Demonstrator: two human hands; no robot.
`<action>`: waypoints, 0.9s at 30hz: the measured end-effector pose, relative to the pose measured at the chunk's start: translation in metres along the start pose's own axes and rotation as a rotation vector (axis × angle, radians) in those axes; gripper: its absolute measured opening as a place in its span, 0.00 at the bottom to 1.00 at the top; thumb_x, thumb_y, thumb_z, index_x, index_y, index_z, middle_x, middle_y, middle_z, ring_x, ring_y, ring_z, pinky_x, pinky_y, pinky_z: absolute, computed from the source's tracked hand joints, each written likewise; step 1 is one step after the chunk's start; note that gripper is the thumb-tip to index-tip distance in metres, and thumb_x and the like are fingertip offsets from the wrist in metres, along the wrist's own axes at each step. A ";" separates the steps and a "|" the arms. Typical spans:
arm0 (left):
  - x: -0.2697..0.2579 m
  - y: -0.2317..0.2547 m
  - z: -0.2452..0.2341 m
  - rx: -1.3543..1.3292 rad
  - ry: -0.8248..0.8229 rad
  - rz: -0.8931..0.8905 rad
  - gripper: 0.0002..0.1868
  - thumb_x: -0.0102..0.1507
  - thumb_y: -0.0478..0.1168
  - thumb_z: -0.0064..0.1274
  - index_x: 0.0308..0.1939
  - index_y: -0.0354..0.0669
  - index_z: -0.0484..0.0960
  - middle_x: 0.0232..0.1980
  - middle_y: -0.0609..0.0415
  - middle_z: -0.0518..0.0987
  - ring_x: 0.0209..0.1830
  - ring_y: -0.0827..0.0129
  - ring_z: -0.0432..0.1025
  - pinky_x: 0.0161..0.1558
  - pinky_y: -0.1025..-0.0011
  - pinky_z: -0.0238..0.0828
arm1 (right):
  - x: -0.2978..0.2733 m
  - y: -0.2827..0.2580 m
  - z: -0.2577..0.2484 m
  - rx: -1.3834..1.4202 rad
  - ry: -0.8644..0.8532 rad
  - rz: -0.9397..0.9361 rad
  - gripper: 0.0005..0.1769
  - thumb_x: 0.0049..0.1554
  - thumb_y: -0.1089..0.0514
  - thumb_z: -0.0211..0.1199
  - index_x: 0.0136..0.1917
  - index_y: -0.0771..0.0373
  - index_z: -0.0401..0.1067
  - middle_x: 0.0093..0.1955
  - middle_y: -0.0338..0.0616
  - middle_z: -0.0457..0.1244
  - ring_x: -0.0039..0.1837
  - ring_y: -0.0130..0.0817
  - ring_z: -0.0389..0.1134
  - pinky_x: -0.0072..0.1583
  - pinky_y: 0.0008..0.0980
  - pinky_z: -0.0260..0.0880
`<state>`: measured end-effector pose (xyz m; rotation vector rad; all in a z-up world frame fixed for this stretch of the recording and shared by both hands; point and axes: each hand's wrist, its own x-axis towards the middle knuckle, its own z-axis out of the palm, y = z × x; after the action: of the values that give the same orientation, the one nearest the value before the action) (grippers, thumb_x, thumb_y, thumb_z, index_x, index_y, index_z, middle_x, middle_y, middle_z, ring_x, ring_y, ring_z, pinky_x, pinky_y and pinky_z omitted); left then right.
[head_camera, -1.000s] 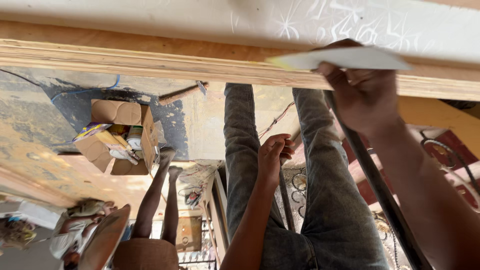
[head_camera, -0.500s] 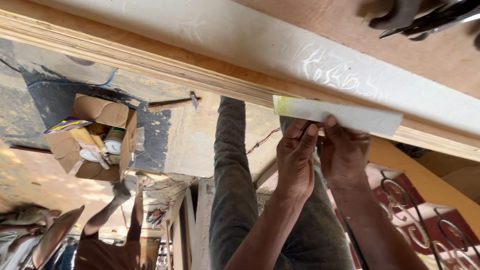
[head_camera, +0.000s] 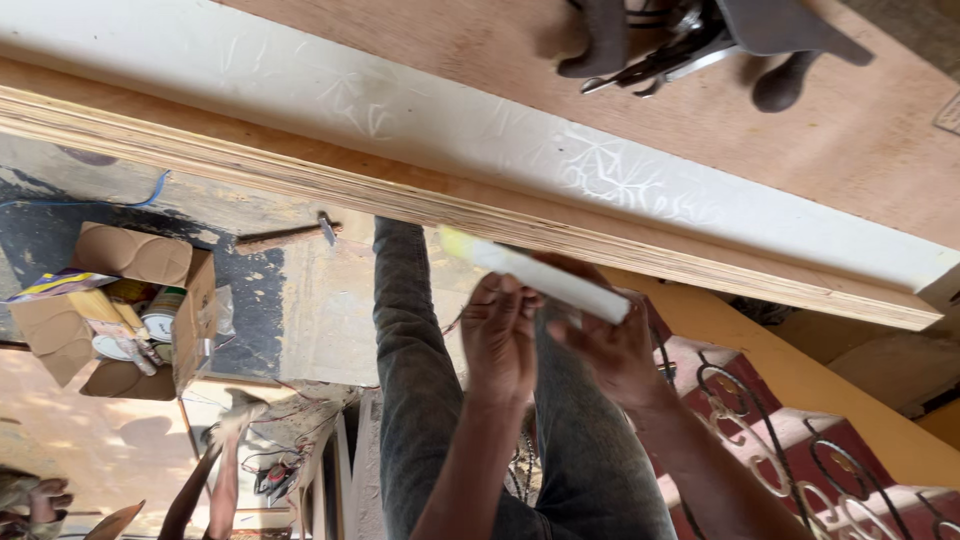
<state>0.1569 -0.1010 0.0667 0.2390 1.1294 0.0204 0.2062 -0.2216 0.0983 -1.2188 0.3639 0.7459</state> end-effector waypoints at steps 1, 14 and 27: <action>-0.001 0.002 -0.005 0.026 -0.037 0.034 0.05 0.65 0.36 0.61 0.42 0.38 0.86 0.39 0.51 0.85 0.38 0.69 0.78 0.44 0.70 0.75 | -0.005 -0.016 -0.013 -0.070 -0.153 -0.026 0.32 0.64 0.49 0.68 0.73 0.69 0.64 0.71 0.58 0.63 0.74 0.47 0.65 0.78 0.53 0.63; -0.039 0.001 -0.013 0.446 -0.195 0.052 0.09 0.71 0.36 0.65 0.43 0.32 0.83 0.33 0.58 0.77 0.29 0.83 0.63 0.30 0.82 0.58 | 0.001 -0.090 -0.003 -0.983 -0.274 0.718 0.25 0.67 0.54 0.50 0.77 0.56 0.65 0.54 0.43 0.76 0.39 0.53 0.71 0.47 0.50 0.75; -0.021 0.090 -0.112 0.633 0.007 0.145 0.14 0.69 0.37 0.53 0.55 0.32 0.84 0.45 0.49 0.86 0.38 0.74 0.77 0.42 0.75 0.76 | 0.005 -0.124 -0.014 -0.697 0.110 0.155 0.14 0.66 0.59 0.57 0.60 0.71 0.73 0.54 0.50 0.73 0.50 0.36 0.75 0.53 0.39 0.78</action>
<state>0.0569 0.0042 0.0582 0.8845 1.0986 -0.2115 0.2972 -0.2520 0.1783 -1.9078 0.2968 0.9831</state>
